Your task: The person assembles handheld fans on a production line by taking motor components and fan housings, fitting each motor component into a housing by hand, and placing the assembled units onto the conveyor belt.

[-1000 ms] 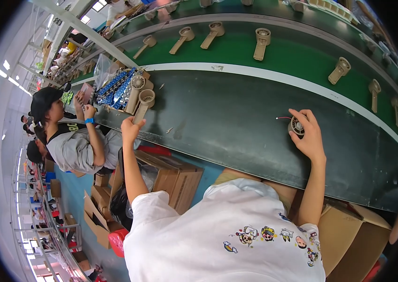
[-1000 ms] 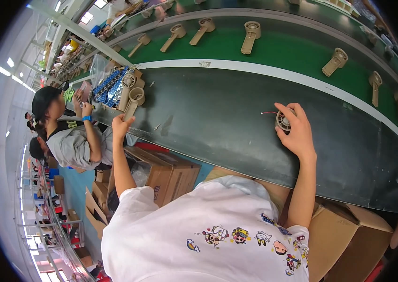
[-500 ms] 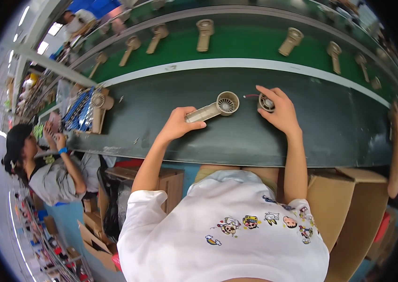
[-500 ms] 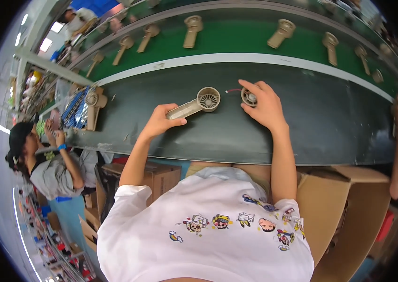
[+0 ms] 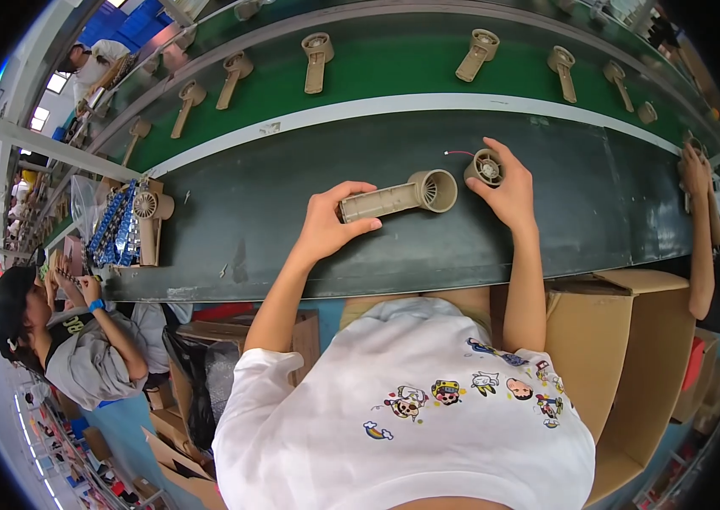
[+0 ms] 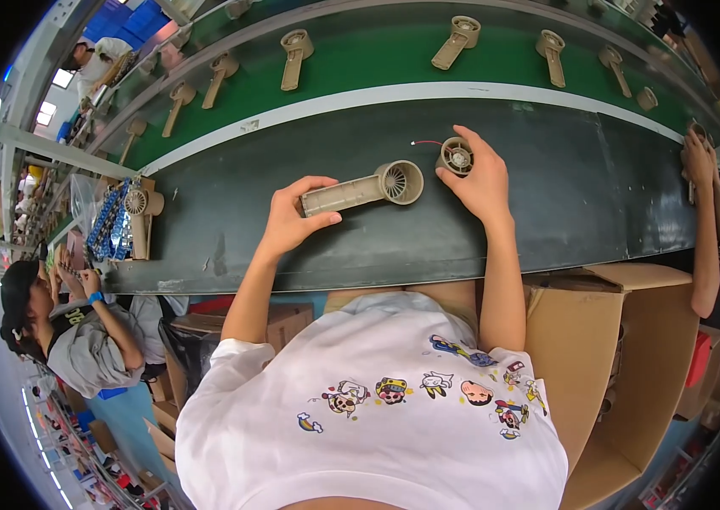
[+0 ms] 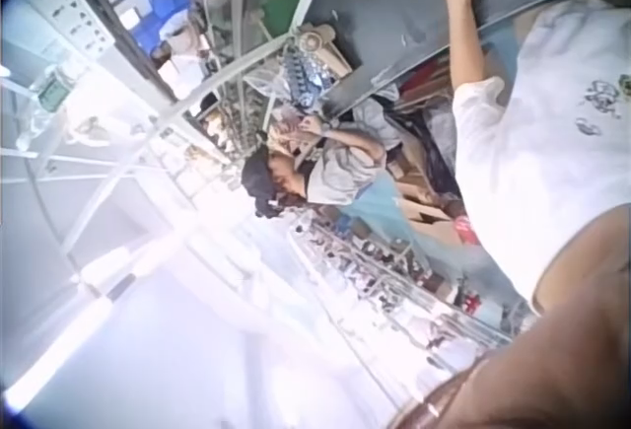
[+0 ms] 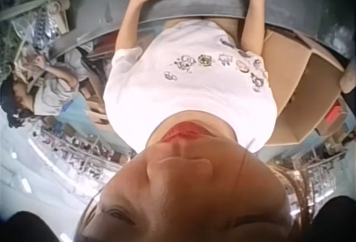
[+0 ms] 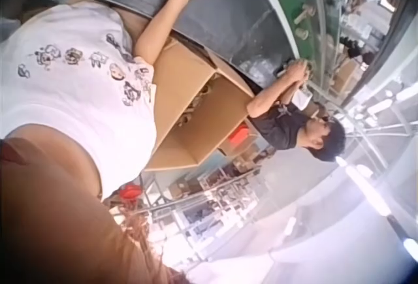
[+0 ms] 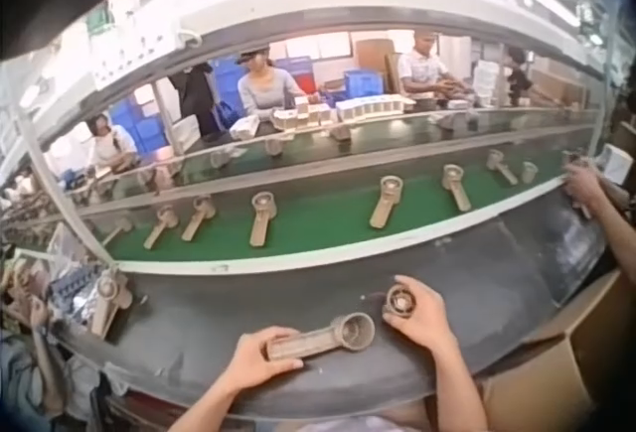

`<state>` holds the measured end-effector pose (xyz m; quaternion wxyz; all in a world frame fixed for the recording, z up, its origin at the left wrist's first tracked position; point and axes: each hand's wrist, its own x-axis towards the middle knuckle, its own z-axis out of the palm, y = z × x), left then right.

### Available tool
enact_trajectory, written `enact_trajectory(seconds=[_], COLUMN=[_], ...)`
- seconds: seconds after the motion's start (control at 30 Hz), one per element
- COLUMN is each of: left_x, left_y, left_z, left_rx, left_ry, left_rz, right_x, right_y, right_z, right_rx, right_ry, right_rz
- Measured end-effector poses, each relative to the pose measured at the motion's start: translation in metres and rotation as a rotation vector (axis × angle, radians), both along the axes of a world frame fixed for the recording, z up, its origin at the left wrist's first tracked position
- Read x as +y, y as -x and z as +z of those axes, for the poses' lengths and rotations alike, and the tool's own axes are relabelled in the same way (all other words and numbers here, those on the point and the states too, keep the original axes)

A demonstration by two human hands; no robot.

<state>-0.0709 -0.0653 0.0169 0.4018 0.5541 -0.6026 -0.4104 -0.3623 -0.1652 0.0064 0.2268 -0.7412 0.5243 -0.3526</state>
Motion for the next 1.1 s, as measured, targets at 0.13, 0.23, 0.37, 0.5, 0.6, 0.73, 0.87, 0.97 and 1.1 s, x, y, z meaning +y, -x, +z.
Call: enact_trajectory(seconds=[0.13, 0.23, 0.37, 0.5, 0.6, 0.73, 0.87, 0.97, 1.1], left_x=[0.005, 0.005, 0.002, -0.002, -0.006, -0.015, -0.022, -0.028, -0.033], left_y=[-0.003, -0.007, -0.006, -0.011, -0.011, 0.007, 0.03, 0.036, 0.037], left_z=[-0.01, -0.018, -0.001, 0.003, 0.009, 0.041, 0.051, 0.051, 0.038], left_rx=[0.087, 0.071, -0.305, -0.393, -0.346, -0.225, -0.063, 0.184, 0.602], left_ry=[-0.048, -0.114, -0.029, 0.036, 0.25, 0.412, 0.3, 0.136, -0.094], left_rz=[0.045, 0.044, 0.002, -0.033, -0.037, -0.126, -0.28, -0.323, -0.39], right_x=[0.015, 0.027, 0.037, 0.047, 0.052, 0.058, 0.062, 0.063, 0.07], right_y=[-0.007, -0.01, -0.012, -0.018, -0.025, -0.036, -0.045, -0.044, -0.042], right_z=[0.023, 0.039, 0.048, 0.063, 0.068, 0.071, 0.071, 0.071, 0.067], right_rx=[-0.151, -0.202, -0.232, -0.214, -0.202, -0.209, -0.264, -0.294, -0.322], right_ry=[-0.085, -0.053, 0.037, 0.045, 0.084, 0.136, 0.218, 0.28, 0.362], right_rz=[-0.024, 0.019, 0.128, 0.205, 0.259, 0.311, 0.354, 0.323, 0.26])
